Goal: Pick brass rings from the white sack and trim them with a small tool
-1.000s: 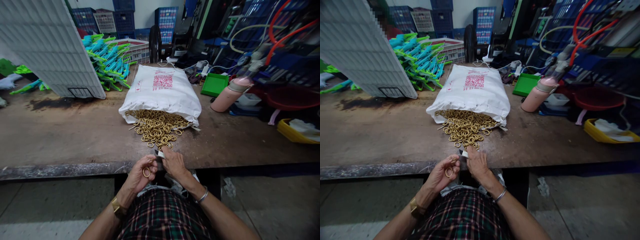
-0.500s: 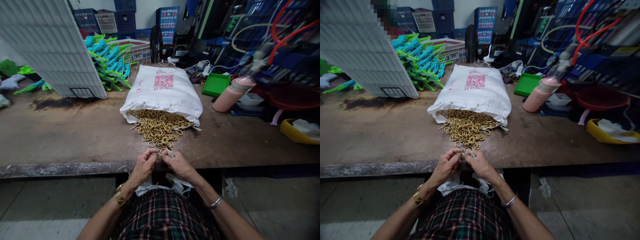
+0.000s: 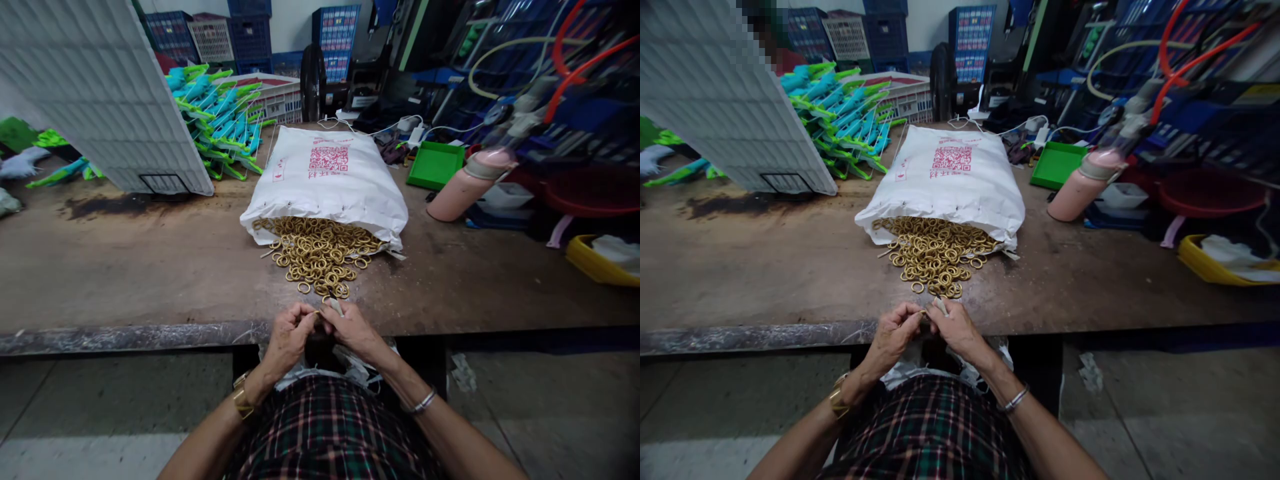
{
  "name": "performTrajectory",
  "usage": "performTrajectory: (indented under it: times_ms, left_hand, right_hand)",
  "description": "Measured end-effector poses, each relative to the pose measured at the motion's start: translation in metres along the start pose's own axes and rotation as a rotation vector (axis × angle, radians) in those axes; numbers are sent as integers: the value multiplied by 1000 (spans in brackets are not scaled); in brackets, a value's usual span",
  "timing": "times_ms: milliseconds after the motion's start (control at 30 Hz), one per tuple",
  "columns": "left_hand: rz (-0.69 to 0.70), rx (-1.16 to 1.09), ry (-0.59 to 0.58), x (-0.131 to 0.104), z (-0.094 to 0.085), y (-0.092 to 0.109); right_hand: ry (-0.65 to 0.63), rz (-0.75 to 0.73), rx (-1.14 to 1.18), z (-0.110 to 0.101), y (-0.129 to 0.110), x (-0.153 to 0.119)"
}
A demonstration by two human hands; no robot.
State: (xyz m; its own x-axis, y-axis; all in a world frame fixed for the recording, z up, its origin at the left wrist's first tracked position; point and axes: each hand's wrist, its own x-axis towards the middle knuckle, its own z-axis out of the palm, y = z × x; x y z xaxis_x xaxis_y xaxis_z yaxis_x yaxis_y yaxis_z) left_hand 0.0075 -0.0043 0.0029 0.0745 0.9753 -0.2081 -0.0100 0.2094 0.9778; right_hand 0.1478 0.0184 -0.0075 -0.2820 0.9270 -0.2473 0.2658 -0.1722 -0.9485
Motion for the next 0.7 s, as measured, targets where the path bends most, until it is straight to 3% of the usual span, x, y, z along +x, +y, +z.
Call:
performTrajectory:
  times_ms: [133, 300, 467, 567, 700]
  left_hand:
    - [-172, -96, -119, -1, -1, 5]
    - [-235, -236, -187, -2, 0, 2]
    - [-185, -266, -167, -3, -1, -4]
    - [-129, -242, -146, -3, -1, -4]
    - [-117, -211, -115, -2, 0, -1]
  right_hand:
    - [57, -19, -29, -1, -1, 1]
    - [73, -34, -49, 0, -8, 1]
    - [98, -62, -81, -2, -3, 2]
    - [129, -126, -260, -3, 2, 0]
    - [22, -232, -541, -1, 4, -6]
